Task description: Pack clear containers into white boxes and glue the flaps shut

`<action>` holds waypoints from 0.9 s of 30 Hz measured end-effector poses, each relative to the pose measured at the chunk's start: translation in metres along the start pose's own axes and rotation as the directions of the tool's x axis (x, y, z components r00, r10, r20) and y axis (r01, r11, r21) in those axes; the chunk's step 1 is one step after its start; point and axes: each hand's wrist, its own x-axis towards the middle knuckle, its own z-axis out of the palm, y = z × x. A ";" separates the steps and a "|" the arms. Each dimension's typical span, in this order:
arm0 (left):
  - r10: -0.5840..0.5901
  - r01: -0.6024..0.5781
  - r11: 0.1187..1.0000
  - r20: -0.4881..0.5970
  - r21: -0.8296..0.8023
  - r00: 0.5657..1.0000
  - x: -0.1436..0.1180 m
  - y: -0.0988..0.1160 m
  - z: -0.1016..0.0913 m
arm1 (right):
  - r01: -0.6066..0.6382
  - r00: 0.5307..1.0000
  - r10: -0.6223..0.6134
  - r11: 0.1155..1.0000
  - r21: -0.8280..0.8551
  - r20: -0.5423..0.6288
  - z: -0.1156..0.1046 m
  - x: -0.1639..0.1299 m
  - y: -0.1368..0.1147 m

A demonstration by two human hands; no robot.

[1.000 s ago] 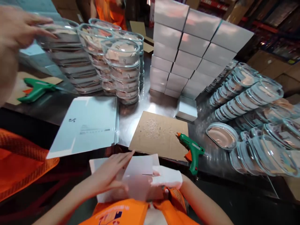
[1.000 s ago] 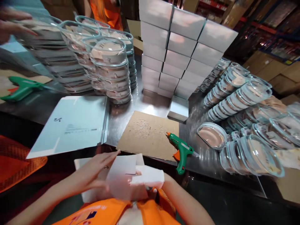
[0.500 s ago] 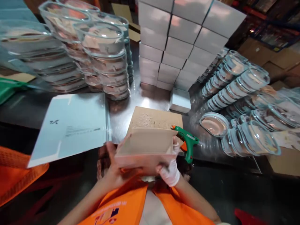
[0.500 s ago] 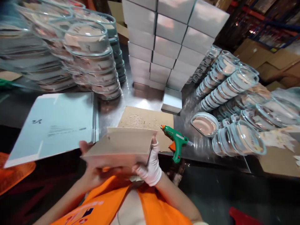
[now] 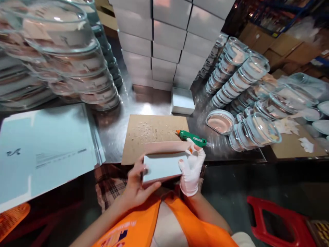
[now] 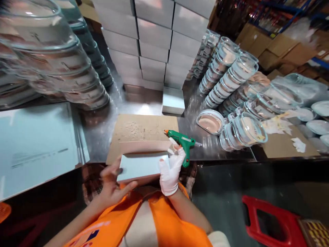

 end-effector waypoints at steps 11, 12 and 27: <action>-0.083 0.082 0.997 -0.172 -0.013 0.982 -0.011 -0.030 -0.028 | -0.381 0.812 0.583 0.529 -0.758 -0.001 -0.110 0.085 0.034; -0.044 0.043 0.999 -0.182 -0.006 0.982 -0.008 -0.029 -0.026 | -0.409 0.787 0.617 0.540 -0.736 0.016 -0.110 0.088 0.037; -0.014 0.017 1.000 -0.160 0.012 0.987 0.038 0.005 -0.013 | -0.427 0.895 0.416 0.903 0.039 0.163 -0.084 0.046 -0.006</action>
